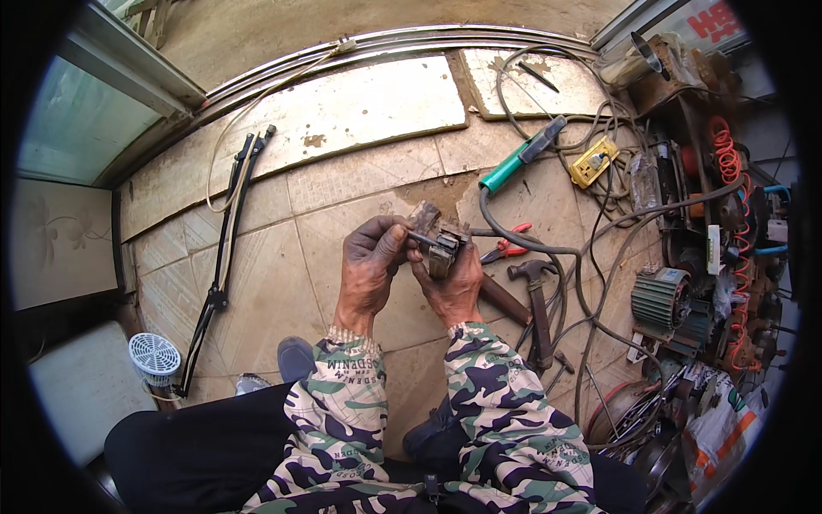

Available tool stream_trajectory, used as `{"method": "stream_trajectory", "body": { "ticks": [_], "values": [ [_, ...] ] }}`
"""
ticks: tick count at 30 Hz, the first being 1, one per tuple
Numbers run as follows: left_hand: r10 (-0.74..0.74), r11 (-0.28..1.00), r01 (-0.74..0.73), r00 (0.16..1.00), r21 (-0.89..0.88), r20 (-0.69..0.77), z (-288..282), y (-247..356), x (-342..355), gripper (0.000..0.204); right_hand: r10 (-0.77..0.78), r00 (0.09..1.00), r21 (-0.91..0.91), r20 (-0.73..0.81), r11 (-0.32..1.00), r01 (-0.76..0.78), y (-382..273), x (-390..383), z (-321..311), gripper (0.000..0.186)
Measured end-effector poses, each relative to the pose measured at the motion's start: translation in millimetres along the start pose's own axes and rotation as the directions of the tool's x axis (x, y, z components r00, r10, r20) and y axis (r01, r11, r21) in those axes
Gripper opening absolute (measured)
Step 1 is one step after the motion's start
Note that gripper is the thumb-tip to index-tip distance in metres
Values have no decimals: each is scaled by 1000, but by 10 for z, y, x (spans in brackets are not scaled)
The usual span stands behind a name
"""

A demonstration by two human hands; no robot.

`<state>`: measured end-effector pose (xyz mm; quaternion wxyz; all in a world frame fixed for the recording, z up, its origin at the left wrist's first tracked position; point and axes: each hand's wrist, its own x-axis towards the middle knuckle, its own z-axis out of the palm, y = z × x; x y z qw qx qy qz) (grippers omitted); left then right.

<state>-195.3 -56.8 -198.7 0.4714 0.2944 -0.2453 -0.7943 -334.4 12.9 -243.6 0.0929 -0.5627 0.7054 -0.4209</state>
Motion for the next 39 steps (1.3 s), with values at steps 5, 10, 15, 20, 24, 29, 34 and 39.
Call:
{"method": "stream_trajectory", "body": {
  "ticks": [5,10,15,20,24,29,34,39],
  "values": [
    [-14,1000,14,1000,-8,-3,33,23,-17,21,-11,1000,-8,3,1000,11,-3,21,-27,91],
    [-7,999,8,999,-35,32,32,28,-24,21,-11,1000,20,-1,1000,11,59,1,-14,92],
    [15,1000,-14,1000,-14,19,32,17,-22,21,-12,1000,29,22,1000,11,53,11,-37,94],
    [6,1000,-6,1000,0,31,22,11,-23,22,12,1000,48,25,999,-13,61,-4,-31,96],
    [8,1000,-8,999,-1,31,25,12,-27,22,35,999,80,22,996,-37,41,-11,-22,95],
    [27,999,-27,1000,-45,3,57,5,-35,23,56,998,132,32,989,-60,53,-4,-24,93],
    [23,998,-23,1000,-58,10,83,-4,-39,23,99,994,206,39,973,-105,101,-29,-10,92],
    [32,997,-29,999,-77,40,41,-4,-50,21,34,999,140,20,989,-37,105,-4,-45,93]
  ]
}}
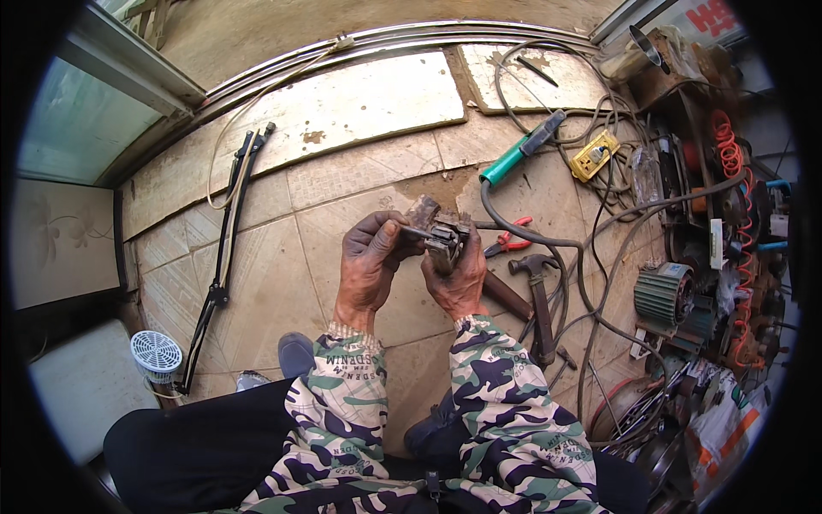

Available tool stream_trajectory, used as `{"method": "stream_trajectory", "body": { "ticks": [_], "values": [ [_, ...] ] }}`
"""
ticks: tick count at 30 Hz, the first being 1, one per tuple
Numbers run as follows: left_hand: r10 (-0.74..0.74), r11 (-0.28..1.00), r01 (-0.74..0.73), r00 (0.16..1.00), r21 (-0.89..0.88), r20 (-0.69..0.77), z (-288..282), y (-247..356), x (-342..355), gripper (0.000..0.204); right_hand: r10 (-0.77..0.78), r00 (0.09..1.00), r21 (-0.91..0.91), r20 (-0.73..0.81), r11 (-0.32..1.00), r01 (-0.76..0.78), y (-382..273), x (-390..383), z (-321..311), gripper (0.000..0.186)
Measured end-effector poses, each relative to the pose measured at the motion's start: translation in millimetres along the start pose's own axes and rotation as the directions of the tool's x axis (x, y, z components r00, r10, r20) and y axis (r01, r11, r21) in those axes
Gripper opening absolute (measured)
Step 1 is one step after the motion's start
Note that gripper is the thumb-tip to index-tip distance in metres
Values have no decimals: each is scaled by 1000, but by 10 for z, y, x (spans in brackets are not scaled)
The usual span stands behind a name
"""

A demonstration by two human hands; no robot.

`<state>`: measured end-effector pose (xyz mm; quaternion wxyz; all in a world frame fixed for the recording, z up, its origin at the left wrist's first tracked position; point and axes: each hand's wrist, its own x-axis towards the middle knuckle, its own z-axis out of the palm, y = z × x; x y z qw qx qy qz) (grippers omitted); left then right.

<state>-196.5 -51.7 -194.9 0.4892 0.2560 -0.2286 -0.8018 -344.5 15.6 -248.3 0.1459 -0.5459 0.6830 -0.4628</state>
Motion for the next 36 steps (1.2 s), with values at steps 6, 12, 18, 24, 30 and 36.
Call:
{"method": "stream_trajectory", "body": {
  "ticks": [6,12,18,24,30,36],
  "values": [
    [-15,1000,15,1000,-15,22,-49,-20,-13,21,-103,995,-99,-17,990,101,-34,54,-85,97],
    [9,1000,-9,1000,-1,9,-9,-19,-25,21,-130,991,-89,-39,988,126,-53,61,-95,93],
    [34,999,-34,999,2,-32,57,-52,-31,20,-147,986,-103,-75,985,139,-77,78,-98,86],
    [45,999,-45,998,11,-51,113,-61,-41,20,-152,985,-106,-87,984,143,-109,103,-117,85],
    [40,999,-41,999,22,25,147,-23,-74,21,-194,973,-145,-127,974,175,-85,95,-104,91],
    [23,999,-25,998,29,66,149,15,-81,22,-186,974,-129,-133,977,169,-53,74,-68,94]
  ]
}}
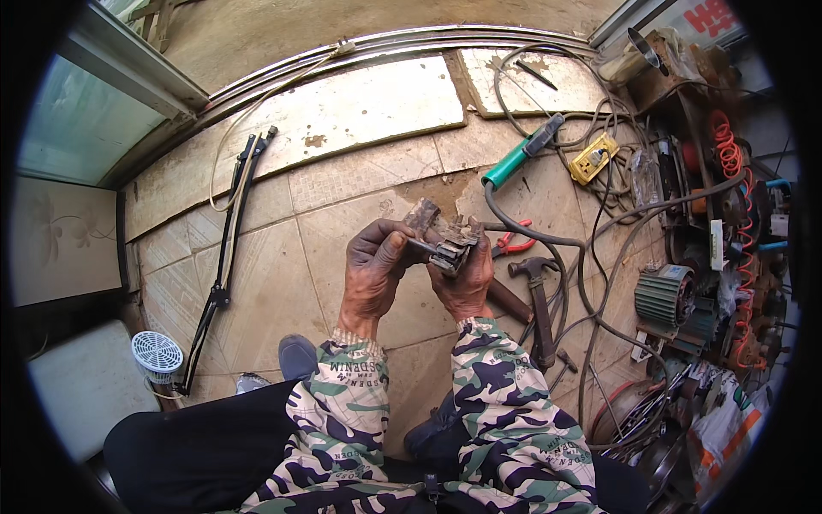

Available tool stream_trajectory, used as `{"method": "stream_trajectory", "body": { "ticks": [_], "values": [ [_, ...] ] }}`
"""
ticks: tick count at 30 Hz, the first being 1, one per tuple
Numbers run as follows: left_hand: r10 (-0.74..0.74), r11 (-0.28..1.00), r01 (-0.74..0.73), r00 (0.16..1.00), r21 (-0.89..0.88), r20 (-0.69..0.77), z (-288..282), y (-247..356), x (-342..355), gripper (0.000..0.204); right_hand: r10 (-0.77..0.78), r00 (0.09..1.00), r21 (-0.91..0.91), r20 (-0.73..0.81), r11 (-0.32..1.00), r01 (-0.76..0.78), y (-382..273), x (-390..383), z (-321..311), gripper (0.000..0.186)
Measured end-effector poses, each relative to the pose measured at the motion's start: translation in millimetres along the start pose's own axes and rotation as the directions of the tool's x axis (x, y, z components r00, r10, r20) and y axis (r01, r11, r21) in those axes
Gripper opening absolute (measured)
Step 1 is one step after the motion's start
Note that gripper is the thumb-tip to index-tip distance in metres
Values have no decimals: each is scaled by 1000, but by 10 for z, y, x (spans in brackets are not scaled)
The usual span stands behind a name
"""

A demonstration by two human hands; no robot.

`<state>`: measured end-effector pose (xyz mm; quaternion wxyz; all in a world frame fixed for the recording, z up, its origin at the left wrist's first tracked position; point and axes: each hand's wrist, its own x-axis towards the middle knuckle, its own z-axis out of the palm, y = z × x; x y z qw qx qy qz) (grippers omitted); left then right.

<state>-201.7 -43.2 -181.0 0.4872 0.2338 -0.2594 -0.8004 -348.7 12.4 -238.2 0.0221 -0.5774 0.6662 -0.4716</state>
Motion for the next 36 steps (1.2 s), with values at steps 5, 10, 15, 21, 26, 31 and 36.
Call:
{"method": "stream_trajectory", "body": {
  "ticks": [5,10,15,21,26,31,36],
  "values": [
    [-17,1000,17,1000,-11,2,0,-14,9,22,13,1000,-3,3,1000,-13,24,-19,-9,92],
    [-3,1000,2,1000,-17,-15,21,2,15,21,14,1000,5,20,1000,-14,-1,1,-18,87],
    [21,1000,-21,999,10,-40,20,-17,18,21,49,997,-14,53,999,-49,-52,14,-64,83],
    [47,998,-45,996,32,-74,64,-11,23,21,60,996,-21,62,998,-59,-66,47,-121,79],
    [52,998,-50,994,29,-91,77,-18,24,22,53,996,-36,68,998,-51,-24,24,-105,77],
    [63,998,-61,993,22,-100,89,-18,24,24,47,996,-41,71,998,-44,-33,36,-116,75],
    [78,997,-79,989,-3,-124,132,-9,23,25,54,996,-21,65,998,-53,-43,42,-118,75]
  ]
}}
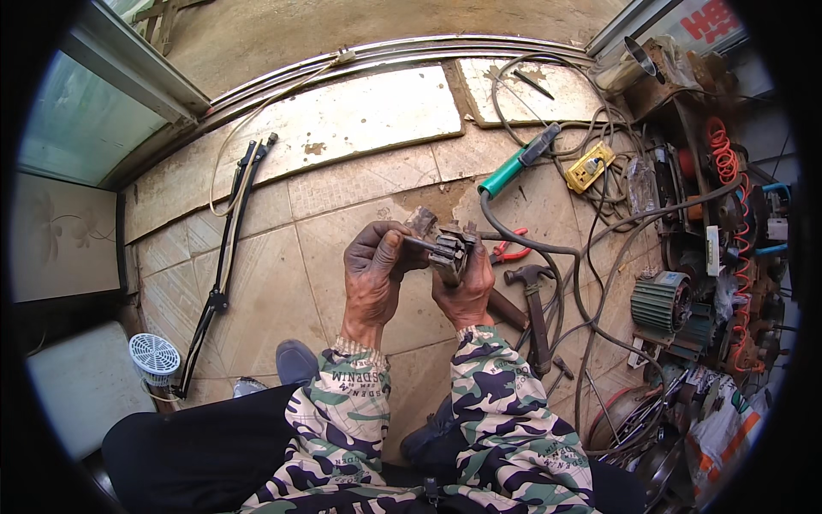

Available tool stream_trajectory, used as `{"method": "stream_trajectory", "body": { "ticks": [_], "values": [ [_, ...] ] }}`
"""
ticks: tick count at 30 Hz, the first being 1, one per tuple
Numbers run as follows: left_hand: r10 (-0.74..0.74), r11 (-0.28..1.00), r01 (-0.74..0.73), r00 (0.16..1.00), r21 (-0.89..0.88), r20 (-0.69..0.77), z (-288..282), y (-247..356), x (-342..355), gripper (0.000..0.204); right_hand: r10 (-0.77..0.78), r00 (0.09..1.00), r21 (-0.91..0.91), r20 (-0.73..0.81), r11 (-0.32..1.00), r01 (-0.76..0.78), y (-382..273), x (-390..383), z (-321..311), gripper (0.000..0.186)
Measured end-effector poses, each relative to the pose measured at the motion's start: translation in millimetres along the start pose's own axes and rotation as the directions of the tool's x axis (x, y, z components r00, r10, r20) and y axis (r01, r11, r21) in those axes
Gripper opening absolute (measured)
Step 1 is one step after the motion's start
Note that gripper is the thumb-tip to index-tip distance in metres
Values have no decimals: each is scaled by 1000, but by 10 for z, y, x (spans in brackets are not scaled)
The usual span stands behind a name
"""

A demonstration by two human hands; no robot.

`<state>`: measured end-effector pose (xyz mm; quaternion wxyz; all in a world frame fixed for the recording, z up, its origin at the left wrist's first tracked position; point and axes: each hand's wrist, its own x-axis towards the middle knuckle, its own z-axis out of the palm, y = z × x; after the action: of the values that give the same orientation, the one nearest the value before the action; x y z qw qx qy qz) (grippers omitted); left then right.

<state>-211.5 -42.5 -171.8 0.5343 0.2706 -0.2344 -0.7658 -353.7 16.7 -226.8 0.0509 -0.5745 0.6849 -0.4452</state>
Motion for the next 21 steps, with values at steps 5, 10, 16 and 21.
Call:
{"method": "stream_trajectory", "body": {
  "ticks": [5,10,16,21],
  "values": [
    [-7,1000,6,1000,26,24,-8,-22,-7,24,0,1000,-14,-7,1000,0,22,-18,-15,74],
    [1,999,-1,1000,32,10,16,23,-13,24,1,1000,-17,-7,1000,-1,-5,-9,-9,72],
    [15,999,-14,1000,36,-24,23,17,-25,22,-29,999,-28,-16,999,29,-16,6,-8,73],
    [7,999,-6,1000,49,-26,-4,-3,-19,23,-76,996,-29,-39,997,75,-6,27,2,75]
  ]
}}
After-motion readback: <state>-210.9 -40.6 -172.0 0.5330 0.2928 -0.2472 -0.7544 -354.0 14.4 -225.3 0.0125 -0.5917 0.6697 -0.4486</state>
